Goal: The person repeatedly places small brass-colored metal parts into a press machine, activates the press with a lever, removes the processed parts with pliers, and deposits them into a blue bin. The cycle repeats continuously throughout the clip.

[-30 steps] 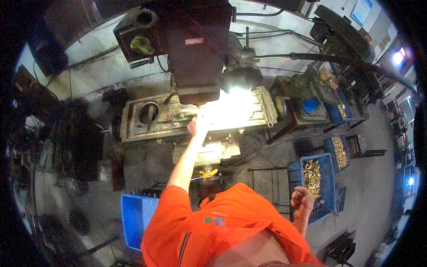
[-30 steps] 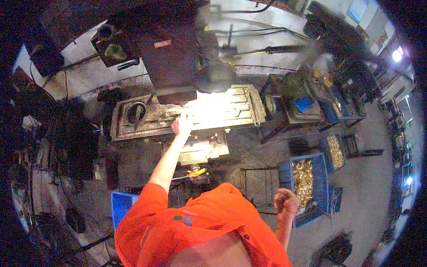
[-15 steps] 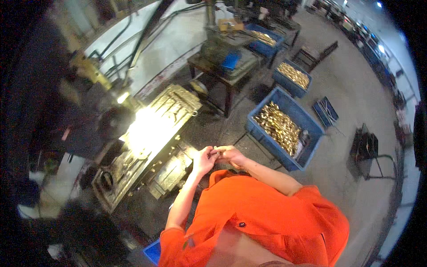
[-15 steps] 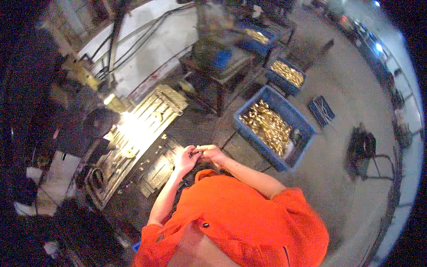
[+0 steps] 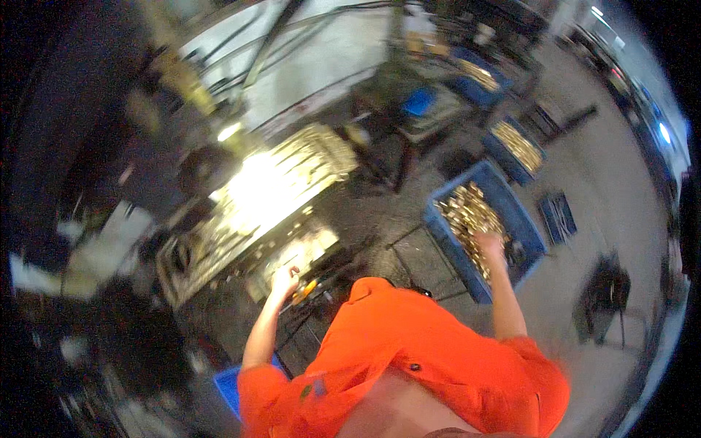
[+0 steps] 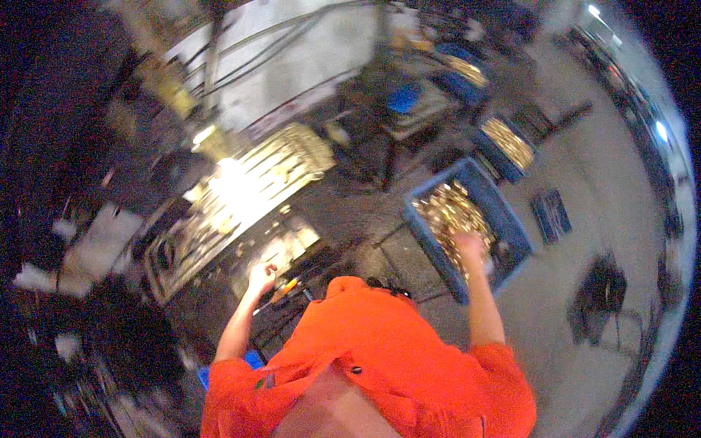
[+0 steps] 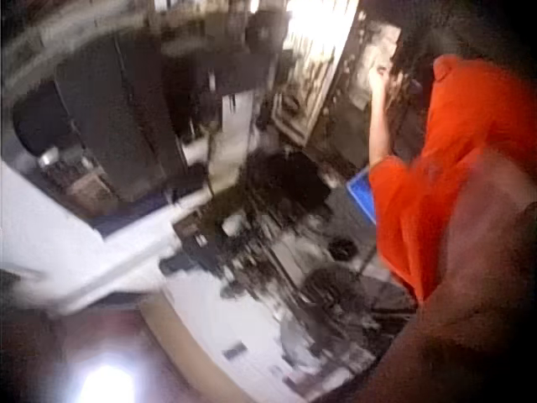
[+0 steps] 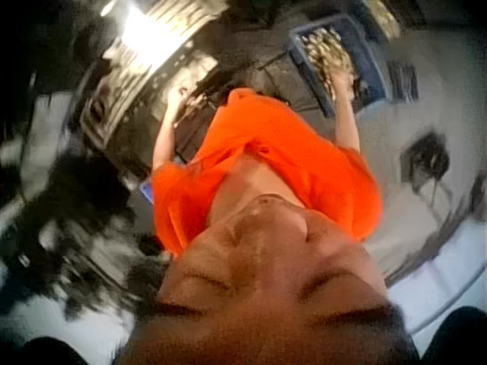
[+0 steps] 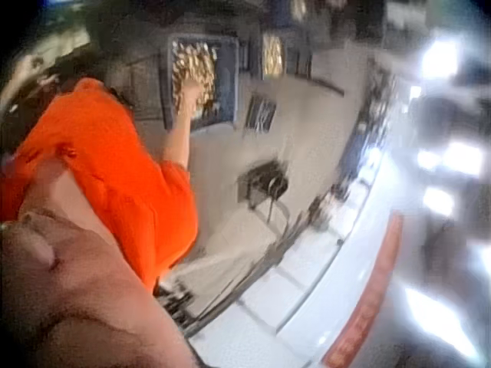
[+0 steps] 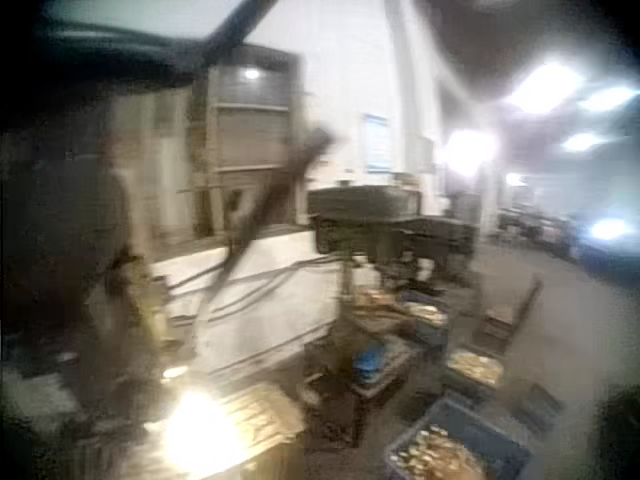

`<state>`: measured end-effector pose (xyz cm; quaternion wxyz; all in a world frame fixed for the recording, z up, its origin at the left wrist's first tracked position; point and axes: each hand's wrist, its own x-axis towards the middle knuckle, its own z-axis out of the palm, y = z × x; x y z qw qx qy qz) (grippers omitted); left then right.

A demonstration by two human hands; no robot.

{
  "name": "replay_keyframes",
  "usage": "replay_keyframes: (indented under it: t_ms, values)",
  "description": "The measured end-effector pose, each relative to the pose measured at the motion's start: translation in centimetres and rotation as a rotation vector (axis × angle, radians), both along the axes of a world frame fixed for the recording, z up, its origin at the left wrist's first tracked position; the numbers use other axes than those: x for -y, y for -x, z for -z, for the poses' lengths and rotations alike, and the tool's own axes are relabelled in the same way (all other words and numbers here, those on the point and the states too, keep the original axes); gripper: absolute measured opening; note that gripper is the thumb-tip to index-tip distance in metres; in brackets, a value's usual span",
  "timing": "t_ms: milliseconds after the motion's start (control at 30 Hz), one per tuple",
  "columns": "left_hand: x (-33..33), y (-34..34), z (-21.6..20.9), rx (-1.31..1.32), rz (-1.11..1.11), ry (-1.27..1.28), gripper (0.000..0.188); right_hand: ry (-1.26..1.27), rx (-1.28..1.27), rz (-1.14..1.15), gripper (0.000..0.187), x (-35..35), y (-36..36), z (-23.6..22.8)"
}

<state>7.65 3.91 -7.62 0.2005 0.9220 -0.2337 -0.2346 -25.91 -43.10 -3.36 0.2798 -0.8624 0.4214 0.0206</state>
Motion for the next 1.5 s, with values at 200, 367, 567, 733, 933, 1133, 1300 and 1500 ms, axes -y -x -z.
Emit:
replay_keyframes:
  t_ms: [200, 367, 567, 733, 933, 1133, 1300, 1500]
  values:
    - [-5.3, 3.5, 0.3, -0.107, -0.024, -0.318, 0.027, 0.681, -0.138, -0.22, 0.011, 4.4, 8.6, 7.6]
    - [-4.6, 6.0, 1.6, -0.085, -0.052, -0.349, 0.033, 0.345, -0.106, 0.017, 0.022, 4.6, 8.8, 8.4]
    - [-4.1, 6.0, 1.3, 0.082, -0.049, -0.287, 0.025, 0.174, 0.373, -0.215, 0.02, -1.7, -2.3, -2.6]
    - [-2.9, 6.3, -6.9, 0.329, 0.171, -0.067, 0.022, -0.501, 0.314, -0.579, 0.044, -14.6, -14.5, -7.9]
    - [1.4, 7.5, -13.7, 0.734, 0.484, 0.327, 0.026, -1.038, 0.171, -0.893, 0.048, -20.0, -21.7, -2.7]
    - [-0.8, 7.4, -13.1, 0.693, 0.37, 0.386, 0.024, -0.498, 0.093, -1.126, 0.042, -24.5, -21.3, -8.3]
    - [-2.8, 6.6, -13.0, 0.714, 0.236, 0.579, 0.023, -0.814, 0.185, -1.152, 0.034, -28.6, -22.4, -12.7]
    - [-4.1, 4.9, -13.2, 0.534, 0.146, 0.674, 0.02, -0.132, -0.137, -1.382, 0.024, -28.5, -25.0, -12.7]
